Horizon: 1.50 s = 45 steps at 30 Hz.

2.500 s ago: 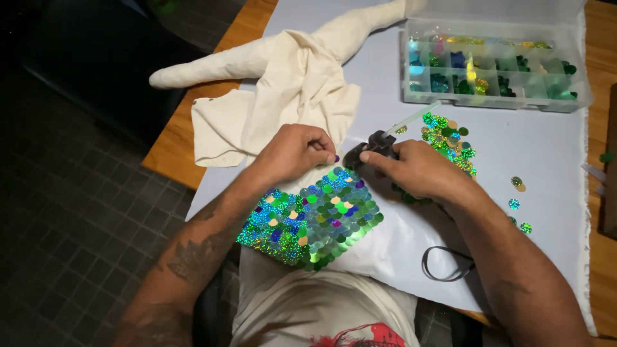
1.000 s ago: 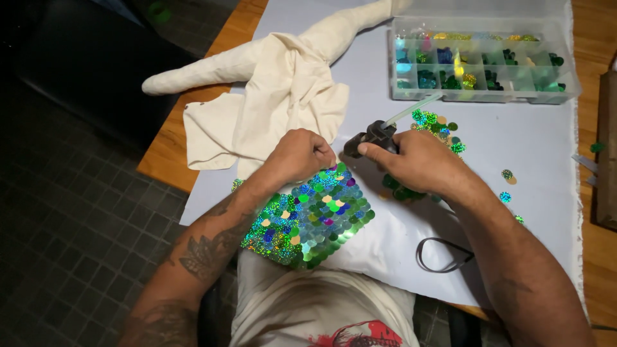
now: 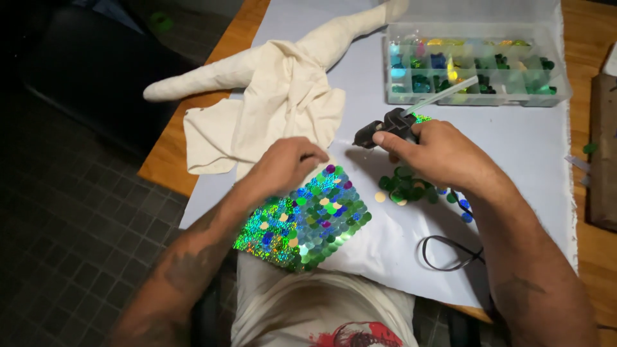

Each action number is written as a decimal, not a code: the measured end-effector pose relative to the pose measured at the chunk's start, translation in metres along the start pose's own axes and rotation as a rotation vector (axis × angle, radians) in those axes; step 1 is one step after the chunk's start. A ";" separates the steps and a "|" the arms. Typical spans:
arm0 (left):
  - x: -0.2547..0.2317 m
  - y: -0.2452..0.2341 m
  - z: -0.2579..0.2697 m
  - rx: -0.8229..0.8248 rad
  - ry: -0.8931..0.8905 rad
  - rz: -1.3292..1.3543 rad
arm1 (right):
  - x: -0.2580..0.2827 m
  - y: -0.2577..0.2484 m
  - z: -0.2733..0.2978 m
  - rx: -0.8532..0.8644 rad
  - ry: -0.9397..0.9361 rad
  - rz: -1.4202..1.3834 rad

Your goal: Attaching a sequin sheet to a white garment using a hot glue gun

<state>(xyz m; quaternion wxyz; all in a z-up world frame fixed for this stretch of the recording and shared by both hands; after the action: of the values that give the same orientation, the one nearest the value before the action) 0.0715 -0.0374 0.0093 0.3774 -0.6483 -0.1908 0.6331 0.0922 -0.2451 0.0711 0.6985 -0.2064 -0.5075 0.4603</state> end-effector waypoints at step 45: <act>-0.125 0.125 -0.087 0.290 0.573 -0.322 | -0.074 -0.116 0.009 -0.341 -0.244 -0.739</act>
<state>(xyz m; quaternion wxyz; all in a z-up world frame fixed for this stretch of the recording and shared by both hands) 0.1111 -0.2300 -0.0052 0.5986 -0.7007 -0.0853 0.3787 0.1299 -0.3670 0.1239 0.7071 -0.0671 -0.6954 0.1093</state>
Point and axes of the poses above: each hand's wrist, its own z-axis away from the middle knuckle, its own y-axis out of the palm, x = y × z, the point moved 9 cm from there along -z, towards the middle knuckle, and after that the axes turned 4 degrees about -z, right-handed, at the moved point
